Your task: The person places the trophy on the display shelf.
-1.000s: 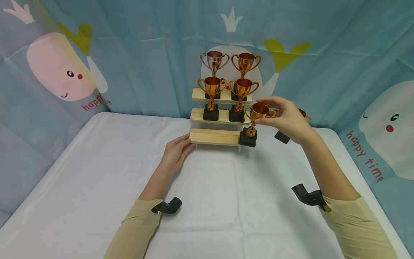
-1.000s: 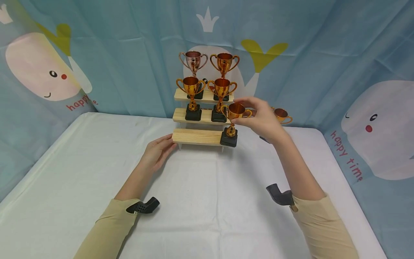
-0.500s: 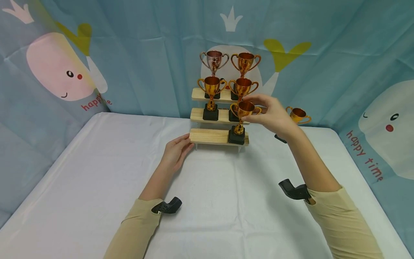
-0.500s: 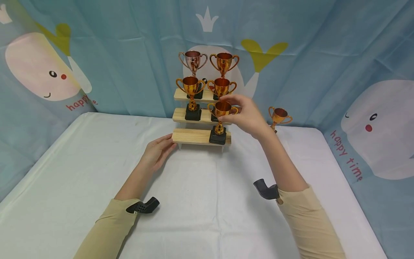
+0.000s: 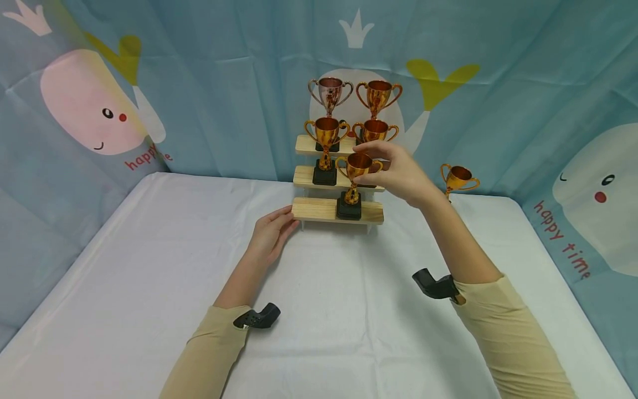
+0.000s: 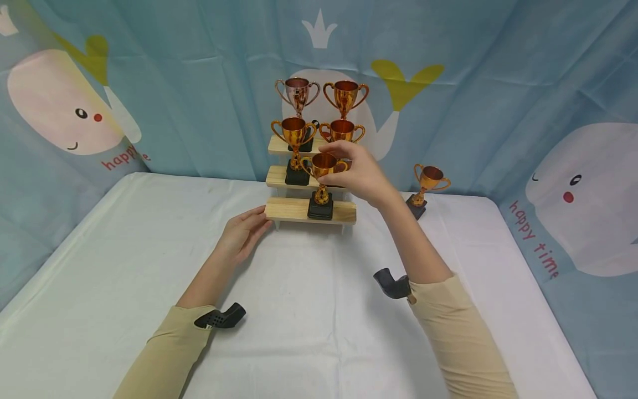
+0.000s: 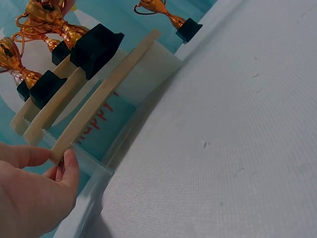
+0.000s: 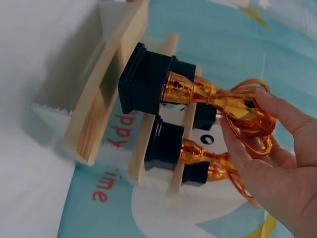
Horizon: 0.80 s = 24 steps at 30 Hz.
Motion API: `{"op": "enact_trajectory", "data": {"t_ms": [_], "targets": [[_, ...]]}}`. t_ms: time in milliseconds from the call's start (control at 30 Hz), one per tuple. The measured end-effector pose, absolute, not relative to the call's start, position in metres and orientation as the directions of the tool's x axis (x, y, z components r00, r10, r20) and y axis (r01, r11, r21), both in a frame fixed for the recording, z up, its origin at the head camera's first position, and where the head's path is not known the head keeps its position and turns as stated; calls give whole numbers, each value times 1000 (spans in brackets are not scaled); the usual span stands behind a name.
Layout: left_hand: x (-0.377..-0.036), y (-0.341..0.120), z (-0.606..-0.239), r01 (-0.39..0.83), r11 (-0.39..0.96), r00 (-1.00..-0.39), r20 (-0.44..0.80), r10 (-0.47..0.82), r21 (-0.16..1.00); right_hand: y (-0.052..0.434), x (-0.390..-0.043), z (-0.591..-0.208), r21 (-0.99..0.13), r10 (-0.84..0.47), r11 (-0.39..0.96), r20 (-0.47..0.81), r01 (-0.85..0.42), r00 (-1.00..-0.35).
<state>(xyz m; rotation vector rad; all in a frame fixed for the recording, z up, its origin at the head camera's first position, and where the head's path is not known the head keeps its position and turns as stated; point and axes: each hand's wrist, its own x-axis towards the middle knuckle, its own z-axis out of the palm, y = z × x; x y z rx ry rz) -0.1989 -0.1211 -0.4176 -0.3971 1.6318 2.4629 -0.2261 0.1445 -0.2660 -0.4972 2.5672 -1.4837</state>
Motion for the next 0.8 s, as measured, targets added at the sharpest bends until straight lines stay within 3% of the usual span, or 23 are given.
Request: {"op": "enact_trajectory", "data": {"t_ms": [800], "targets": [[-200,-122,-418,-289,-397,-948,-318,-6,871,104,-239,-276,-880,-427,387,94,-275,-899]]}}
